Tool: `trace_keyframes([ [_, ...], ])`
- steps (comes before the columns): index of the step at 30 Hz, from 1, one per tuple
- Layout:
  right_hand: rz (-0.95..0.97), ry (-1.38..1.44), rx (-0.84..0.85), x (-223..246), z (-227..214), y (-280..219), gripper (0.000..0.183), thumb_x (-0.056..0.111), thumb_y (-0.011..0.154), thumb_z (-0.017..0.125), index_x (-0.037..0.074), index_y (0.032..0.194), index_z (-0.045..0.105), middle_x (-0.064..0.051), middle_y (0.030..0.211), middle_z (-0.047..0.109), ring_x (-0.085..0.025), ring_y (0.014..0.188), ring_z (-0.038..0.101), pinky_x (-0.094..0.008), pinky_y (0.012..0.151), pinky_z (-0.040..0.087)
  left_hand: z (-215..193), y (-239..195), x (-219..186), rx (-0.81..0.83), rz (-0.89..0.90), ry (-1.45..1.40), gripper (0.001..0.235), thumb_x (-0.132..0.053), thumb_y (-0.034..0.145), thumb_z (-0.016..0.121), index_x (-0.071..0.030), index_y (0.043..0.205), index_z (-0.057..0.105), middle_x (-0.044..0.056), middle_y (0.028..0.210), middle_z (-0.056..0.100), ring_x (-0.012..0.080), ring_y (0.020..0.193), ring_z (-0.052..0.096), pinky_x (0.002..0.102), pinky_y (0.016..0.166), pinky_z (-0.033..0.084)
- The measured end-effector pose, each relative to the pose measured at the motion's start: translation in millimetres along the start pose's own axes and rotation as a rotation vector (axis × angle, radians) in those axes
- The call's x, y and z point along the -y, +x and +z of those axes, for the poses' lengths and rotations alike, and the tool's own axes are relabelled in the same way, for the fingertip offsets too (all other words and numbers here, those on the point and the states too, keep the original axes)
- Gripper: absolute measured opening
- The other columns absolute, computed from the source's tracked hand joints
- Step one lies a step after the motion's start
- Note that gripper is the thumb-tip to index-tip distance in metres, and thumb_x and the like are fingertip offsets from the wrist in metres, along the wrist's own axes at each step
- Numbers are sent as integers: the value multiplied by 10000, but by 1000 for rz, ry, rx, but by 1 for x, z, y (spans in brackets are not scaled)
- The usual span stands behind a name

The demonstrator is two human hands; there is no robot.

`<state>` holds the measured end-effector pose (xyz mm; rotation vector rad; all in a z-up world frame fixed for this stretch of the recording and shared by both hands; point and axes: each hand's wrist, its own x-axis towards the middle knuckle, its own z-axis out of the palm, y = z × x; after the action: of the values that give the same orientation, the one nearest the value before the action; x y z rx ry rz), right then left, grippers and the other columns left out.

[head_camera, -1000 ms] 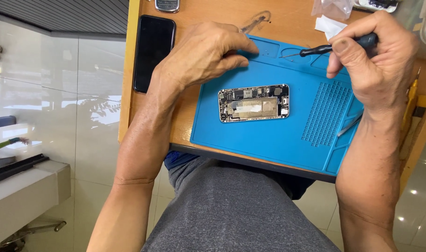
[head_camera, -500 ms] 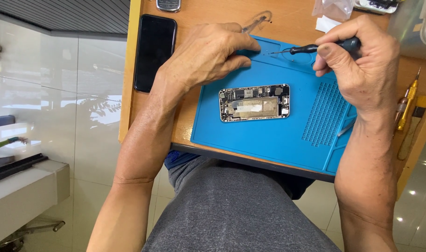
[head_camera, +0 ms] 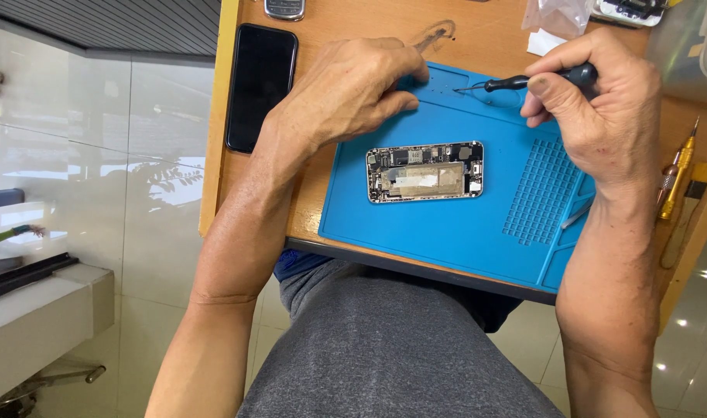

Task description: The person uses a small screwdriver to remove screws from the internal frame of a disassembled smartphone placed on a blue work mat. They carefully place the removed screws into a compartment on the mat and continue unscrewing additional fasteners from different locations on the phone chassis.

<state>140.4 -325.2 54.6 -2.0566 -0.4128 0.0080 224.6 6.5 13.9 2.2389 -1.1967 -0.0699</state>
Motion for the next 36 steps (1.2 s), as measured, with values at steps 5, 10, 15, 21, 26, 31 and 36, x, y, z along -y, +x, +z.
trace_keyframes([
  [5,-6,21,-13,-3,-6,-3,197,3,1392,638,-191,1357,628,-288,1043,698,-331,930,747,-380,826,652,-1,3,-5,-46,-41,-40,129,-188,1098,833,-95,1148,759,129,1039,800,381,905,748,534,713,541],
  [10,-56,30,-32,-11,-13,-8,198,-42,1387,627,-238,1360,618,-332,1065,700,-373,942,756,-411,851,660,-1,8,-18,-149,-106,-257,105,-130,1116,751,-105,1018,718,37,877,735,244,794,674,438,728,466],
  [15,-120,25,-17,-14,-17,-9,244,-34,1341,647,-277,1341,626,-368,1047,690,-416,930,755,-450,856,653,13,13,-25,-105,-187,-462,90,-128,1110,728,-141,1021,733,-26,856,701,140,780,629,349,711,493],
  [21,-118,12,-11,-11,-17,-9,234,-48,1333,659,-280,1337,632,-372,1051,690,-417,937,758,-453,867,652,12,15,-31,-75,-195,-607,168,-197,1162,596,-147,1051,712,-8,888,783,132,804,707,332,759,549],
  [26,-99,15,-27,-6,-15,-9,215,-62,1339,676,-273,1328,642,-364,1059,689,-408,947,761,-438,876,647,9,16,-33,-30,-222,-724,184,-223,1185,569,-142,1058,674,-9,883,752,97,535,573,258,507,482],
  [31,-83,26,-35,-4,-13,-9,194,-82,1342,680,-271,1324,641,-355,1042,692,-394,941,762,-427,873,651,8,16,-34,-26,-224,-731,181,-224,1181,601,-138,1045,682,-3,888,747,99,560,591,251,506,498],
  [36,-48,25,-42,1,-10,-10,224,-30,1337,684,-250,1307,653,-334,1034,705,-375,909,755,-408,837,638,9,17,-35,-36,-232,-714,179,-209,1161,657,-137,1002,699,-5,874,755,90,595,554,271,567,476],
])
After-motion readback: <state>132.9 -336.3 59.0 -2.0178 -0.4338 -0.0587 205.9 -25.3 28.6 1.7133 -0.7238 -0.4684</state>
